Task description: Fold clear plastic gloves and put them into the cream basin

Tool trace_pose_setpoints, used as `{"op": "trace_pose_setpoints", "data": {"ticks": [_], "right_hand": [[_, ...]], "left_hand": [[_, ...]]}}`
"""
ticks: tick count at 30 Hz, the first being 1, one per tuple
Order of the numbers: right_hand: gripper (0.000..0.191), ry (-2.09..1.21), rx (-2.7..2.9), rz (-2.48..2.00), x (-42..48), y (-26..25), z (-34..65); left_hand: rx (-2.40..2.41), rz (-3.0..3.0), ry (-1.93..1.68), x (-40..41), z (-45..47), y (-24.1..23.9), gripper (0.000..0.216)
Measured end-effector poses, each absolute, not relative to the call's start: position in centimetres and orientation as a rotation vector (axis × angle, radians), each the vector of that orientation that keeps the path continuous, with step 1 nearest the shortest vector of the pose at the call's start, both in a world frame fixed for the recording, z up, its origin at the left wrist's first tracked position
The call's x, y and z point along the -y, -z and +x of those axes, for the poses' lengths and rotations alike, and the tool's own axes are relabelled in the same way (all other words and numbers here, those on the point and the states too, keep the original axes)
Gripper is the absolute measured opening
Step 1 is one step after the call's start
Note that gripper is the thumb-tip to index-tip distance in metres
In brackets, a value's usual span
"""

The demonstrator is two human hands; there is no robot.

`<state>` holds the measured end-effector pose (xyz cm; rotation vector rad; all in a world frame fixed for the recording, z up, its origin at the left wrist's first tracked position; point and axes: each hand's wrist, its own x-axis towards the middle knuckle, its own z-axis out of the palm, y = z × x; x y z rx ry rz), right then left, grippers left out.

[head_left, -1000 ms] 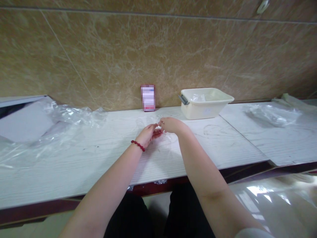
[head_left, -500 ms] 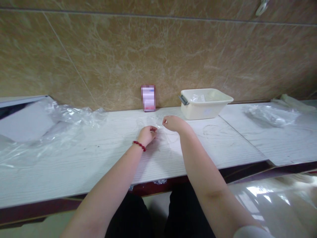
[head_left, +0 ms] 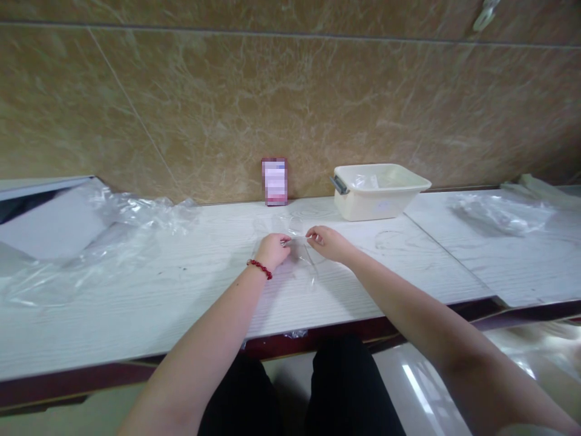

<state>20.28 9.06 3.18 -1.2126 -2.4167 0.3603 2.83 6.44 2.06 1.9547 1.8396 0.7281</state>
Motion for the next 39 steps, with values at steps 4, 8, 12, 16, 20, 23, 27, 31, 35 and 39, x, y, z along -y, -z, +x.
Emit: {"op": "trace_pose_setpoints", "data": {"ticks": [4, 8, 12, 16, 20, 23, 27, 31, 35, 39], "right_hand": [[0.021, -0.373, 2.477, -1.065, -8.5, -2.6, 21.0], [0.026, -0.368, 2.534, -0.963, -8.3, -2.8, 21.0], [0.031, -0.391, 2.593, -0.92, -8.4, -2.5, 21.2], [0.034, -0.39, 2.626, -0.922, -8.5, -2.3, 21.3], [0.04, -0.378, 2.646, -0.955, -8.3, -2.5, 21.3], [0.045, -0.381, 2.66, -1.0, -8.2, -2.5, 21.5], [0.05, -0.415, 2.69, -1.029, -8.3, -2.5, 21.9], [0.057, -0.442, 2.727, -1.055, -8.3, -2.5, 22.1], [0.062, -0.453, 2.773, -1.068, -8.3, -2.7, 22.3], [0.067, -0.471, 2.811, -1.097, -8.4, -2.9, 22.5]], "left_hand": [[-1.843, 1.99, -0.722, -6.4, 2.8, -2.2, 0.032], [-1.867, 2.01, -0.691, -6.3, 2.8, -2.4, 0.032], [-1.906, 2.041, -0.641, -6.3, 2.7, -2.4, 0.032], [-1.946, 2.074, -0.566, -6.4, 2.6, -2.3, 0.033], [-1.966, 2.093, -0.532, -6.3, 2.6, -2.4, 0.033], [-1.963, 2.11, -0.521, -6.3, 2.5, -2.5, 0.032], [-1.951, 2.14, -0.495, -6.2, 2.4, -2.6, 0.032], [-1.942, 2.186, -0.452, -6.2, 2.4, -2.5, 0.035], [-1.932, 2.214, -0.445, -6.2, 2.3, -2.2, 0.044], [-1.935, 2.228, -0.404, -6.2, 2.3, -2.1, 0.05]]}}
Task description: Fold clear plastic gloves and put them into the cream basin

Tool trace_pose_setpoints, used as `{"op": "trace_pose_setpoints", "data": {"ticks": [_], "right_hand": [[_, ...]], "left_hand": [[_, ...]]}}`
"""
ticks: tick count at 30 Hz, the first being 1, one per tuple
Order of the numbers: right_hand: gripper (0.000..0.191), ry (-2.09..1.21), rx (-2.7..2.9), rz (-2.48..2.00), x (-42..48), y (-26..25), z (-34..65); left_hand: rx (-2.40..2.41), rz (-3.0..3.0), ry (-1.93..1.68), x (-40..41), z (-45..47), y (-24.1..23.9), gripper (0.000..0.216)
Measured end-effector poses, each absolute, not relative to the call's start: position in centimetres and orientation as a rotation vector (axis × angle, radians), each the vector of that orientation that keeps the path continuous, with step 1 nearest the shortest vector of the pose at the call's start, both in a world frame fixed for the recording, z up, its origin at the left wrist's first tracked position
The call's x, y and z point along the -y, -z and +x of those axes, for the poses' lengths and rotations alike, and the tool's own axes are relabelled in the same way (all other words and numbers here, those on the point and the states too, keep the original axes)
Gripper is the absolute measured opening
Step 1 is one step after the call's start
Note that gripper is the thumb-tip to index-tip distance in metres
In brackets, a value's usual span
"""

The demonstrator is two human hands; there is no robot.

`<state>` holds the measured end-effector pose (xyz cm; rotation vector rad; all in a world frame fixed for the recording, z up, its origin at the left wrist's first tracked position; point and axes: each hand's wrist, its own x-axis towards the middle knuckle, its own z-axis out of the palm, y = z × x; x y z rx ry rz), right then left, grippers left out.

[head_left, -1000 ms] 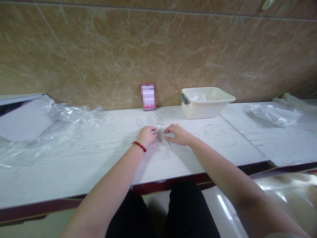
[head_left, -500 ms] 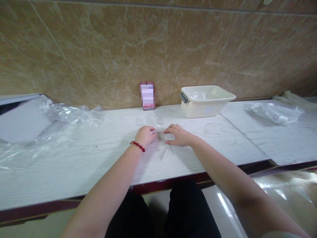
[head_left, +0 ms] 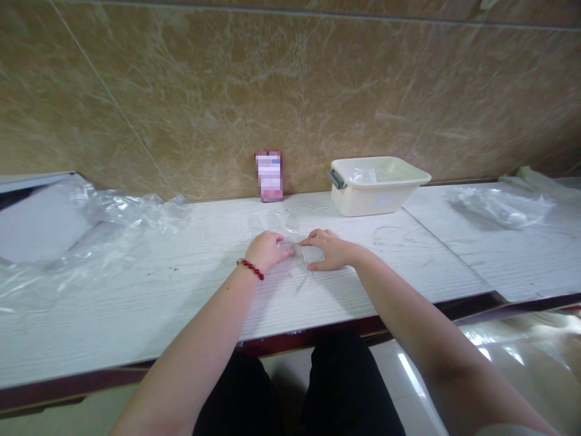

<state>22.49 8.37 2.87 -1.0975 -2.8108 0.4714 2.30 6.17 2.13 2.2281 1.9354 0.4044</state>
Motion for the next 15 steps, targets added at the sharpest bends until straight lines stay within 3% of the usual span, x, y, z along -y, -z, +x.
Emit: {"op": "trace_pose_setpoints", "data": {"ticks": [10, 15], "right_hand": [[0.069, -0.499, 2.828, -1.147, -8.3, -3.2, 22.6], [0.07, -0.491, 2.84, -1.145, -8.2, -3.5, 22.5]], "left_hand": [[-2.052, 2.361, -0.265, -5.5, 1.5, -3.3, 0.038], [-1.566, 2.637, -0.053, -3.9, 3.0, -3.6, 0.051]]}}
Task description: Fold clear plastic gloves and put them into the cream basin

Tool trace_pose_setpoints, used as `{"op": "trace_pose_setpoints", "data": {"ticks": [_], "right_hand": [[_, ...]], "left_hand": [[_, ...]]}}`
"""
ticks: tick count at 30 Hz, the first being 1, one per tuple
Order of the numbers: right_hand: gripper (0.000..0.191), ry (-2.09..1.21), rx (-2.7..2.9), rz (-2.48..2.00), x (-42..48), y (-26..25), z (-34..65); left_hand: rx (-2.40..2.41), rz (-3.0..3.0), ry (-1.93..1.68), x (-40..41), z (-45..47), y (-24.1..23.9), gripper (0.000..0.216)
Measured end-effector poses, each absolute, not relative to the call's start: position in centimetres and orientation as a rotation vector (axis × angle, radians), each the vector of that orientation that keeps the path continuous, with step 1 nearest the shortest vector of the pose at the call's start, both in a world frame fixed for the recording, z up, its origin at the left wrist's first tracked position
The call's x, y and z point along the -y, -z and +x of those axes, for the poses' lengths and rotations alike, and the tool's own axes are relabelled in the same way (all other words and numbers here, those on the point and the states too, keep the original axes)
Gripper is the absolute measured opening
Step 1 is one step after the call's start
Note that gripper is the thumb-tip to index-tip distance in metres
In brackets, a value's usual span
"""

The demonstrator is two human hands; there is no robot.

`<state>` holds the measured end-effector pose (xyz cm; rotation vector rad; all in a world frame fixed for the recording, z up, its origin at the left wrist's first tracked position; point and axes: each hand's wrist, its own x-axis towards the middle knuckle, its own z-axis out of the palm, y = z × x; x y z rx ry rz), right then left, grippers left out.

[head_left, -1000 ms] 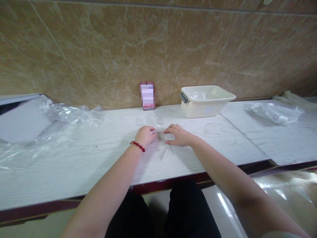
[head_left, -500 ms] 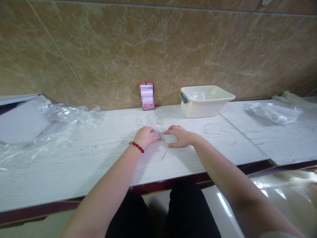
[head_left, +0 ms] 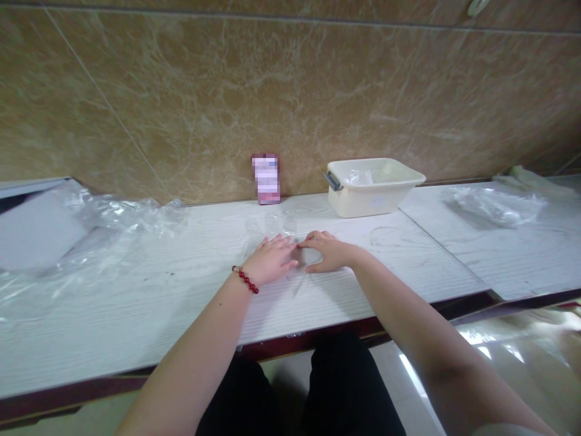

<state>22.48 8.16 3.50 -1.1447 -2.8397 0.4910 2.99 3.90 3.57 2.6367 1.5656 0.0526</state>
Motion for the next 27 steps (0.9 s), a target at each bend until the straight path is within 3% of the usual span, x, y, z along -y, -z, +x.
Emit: {"op": "trace_pose_setpoints", "data": {"ticks": [5, 12, 19, 27], "right_hand": [[0.068, -0.508, 2.842, -1.143, -8.2, -3.6, 22.5], [0.073, -0.503, 2.87, -1.093, -8.6, -3.2, 23.0], [0.06, -0.38, 2.716, -1.128, -7.7, -3.7, 22.1], [0.076, -0.43, 2.876, -1.196, -7.4, -3.6, 21.9]], "left_hand": [[-1.501, 2.493, 0.223, -3.0, 3.7, -3.6, 0.071], [-1.505, 2.324, 0.262, -3.0, 2.7, -4.7, 0.069], [-1.523, 2.319, 0.279, -2.9, 2.8, -4.5, 0.071], [-1.515, 2.329, 0.306, -3.1, 2.6, -4.2, 0.073]]}}
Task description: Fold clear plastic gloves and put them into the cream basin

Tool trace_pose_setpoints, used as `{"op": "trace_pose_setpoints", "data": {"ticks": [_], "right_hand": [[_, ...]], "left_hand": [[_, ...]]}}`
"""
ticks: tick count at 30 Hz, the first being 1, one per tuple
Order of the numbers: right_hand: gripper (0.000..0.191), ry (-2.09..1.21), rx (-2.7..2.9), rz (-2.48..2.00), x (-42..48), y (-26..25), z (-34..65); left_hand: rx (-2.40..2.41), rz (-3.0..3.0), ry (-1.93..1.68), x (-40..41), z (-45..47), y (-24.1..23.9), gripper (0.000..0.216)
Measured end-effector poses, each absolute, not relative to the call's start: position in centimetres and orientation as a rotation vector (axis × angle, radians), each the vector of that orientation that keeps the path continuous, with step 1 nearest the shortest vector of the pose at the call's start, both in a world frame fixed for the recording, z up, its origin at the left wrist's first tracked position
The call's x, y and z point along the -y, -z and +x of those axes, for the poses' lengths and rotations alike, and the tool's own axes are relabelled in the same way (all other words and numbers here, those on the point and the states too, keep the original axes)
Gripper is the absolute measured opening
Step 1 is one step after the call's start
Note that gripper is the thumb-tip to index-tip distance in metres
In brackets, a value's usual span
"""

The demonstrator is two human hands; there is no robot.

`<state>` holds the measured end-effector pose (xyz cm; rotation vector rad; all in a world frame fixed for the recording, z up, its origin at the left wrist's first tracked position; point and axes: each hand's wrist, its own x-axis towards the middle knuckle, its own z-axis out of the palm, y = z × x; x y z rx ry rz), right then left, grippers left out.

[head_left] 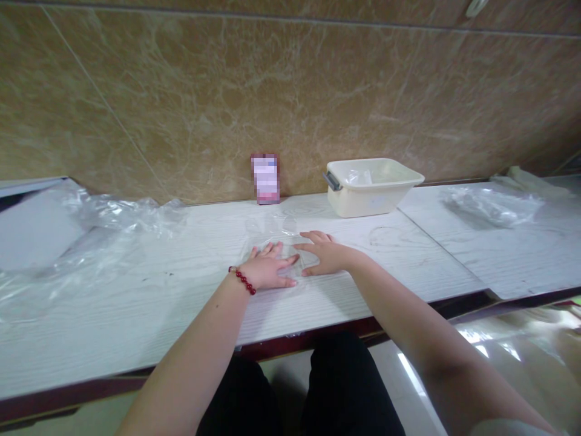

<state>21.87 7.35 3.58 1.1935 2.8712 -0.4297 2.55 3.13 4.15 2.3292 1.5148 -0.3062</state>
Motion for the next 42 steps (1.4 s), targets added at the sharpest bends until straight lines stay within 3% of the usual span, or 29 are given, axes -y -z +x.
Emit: {"op": "trace_pose_setpoints", "data": {"ticks": [8, 12, 16, 21, 29, 37, 42], "right_hand": [[0.082, 0.462, -2.803, 1.196, -7.5, -3.7, 22.1], [0.083, 0.474, -2.83, 1.176, -7.5, -3.7, 22.2], [0.074, 0.479, -2.872, 1.186, -7.6, -3.6, 22.3], [0.067, 0.434, -2.906, 1.231, -7.6, -3.4, 22.1], [0.069, 0.446, -2.88, 1.238, -7.7, -3.1, 22.0], [0.069, 0.434, -2.905, 1.237, -7.8, -3.3, 22.1], [0.066, 0.41, -2.986, 1.249, -8.0, -3.3, 22.2]], "left_hand": [[-1.493, 2.318, 0.264, -3.3, 1.7, -4.7, 0.065], [-1.44, 2.374, 0.085, -3.6, 1.0, -5.2, 0.052], [-1.7, 2.414, -0.149, -4.5, -0.8, -5.2, 0.044], [-1.951, 2.216, 0.142, -5.5, -2.9, -4.1, 0.047], [-1.855, 2.147, 0.361, -4.7, -1.9, -4.7, 0.054], [-1.862, 2.177, 0.32, -4.7, -2.0, -5.0, 0.059], [-2.042, 2.139, 0.214, -4.9, -4.3, -5.4, 0.05]]}}
